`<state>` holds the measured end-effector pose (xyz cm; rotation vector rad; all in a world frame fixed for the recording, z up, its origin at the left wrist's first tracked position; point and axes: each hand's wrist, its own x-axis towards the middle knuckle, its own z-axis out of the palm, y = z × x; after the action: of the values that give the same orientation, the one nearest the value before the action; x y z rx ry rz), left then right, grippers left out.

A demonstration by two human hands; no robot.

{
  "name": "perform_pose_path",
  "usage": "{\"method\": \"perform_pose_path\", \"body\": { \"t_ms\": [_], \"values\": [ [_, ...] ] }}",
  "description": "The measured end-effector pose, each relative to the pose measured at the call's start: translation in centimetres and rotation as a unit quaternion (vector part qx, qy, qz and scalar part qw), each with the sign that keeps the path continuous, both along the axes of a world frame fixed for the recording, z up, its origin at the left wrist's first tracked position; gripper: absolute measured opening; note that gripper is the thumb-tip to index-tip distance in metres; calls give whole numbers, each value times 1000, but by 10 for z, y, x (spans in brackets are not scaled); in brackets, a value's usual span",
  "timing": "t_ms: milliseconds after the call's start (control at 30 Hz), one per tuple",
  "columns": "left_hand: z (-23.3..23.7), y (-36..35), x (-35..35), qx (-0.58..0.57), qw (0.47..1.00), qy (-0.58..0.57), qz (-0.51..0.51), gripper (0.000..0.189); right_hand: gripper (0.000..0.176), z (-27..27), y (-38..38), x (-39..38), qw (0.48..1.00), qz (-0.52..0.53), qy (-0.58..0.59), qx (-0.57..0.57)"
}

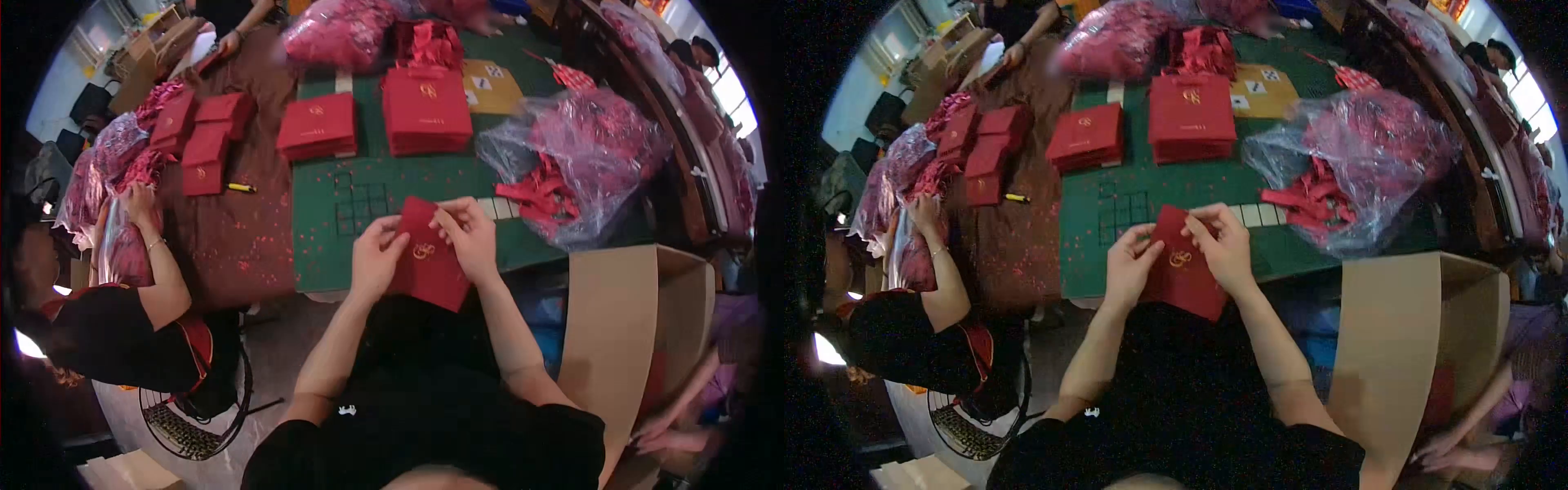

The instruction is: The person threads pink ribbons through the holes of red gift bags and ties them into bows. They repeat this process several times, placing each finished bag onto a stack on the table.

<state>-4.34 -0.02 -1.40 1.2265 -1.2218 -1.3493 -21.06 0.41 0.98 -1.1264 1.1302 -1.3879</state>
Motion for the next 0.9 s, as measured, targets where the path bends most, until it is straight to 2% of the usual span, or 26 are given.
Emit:
{"method": "perform_pose_path", "body": {
  "t_ms": [67,133,167,267,333,367,500,600,700,800,867,900],
  "values": [
    [11,6,-3,12,998,33,-42,29,8,-19,-4,5,1000,4,-23,5],
    [7,6,-4,-11,999,-15,-35,31,6,-27,-4,8,999,-5,-46,-10],
    [-1,5,-5,-6,999,34,-27,31,7,-28,-3,8,999,-11,-39,-18],
    [2,3,-5,33,999,31,-16,30,9,-32,0,8,998,-32,-36,-43],
    [-1,-1,-2,40,999,18,-22,30,10,-36,1,5,998,-28,37,-48],
    [-2,-2,-1,46,999,5,-25,29,10,-35,1,5,998,-30,38,-47],
    [2,0,-2,33,999,5,-27,30,11,-33,3,7,952,-18,251,-172],
    [-5,-1,-2,25,999,-12,-22,31,10,-27,4,13,930,-31,291,-225],
    [-9,-1,-5,-18,999,27,9,29,7,-23,2,15,907,-18,323,-268],
    [3,2,-4,-14,1000,-13,-13,30,7,-22,3,19,896,-11,335,-291],
    [-1,2,-3,-44,998,-48,-14,30,6,-23,3,19,902,-3,350,-251],
    [14,3,-3,-44,990,-132,-30,31,5,-20,3,22,905,-18,351,-238]
  ]
}}
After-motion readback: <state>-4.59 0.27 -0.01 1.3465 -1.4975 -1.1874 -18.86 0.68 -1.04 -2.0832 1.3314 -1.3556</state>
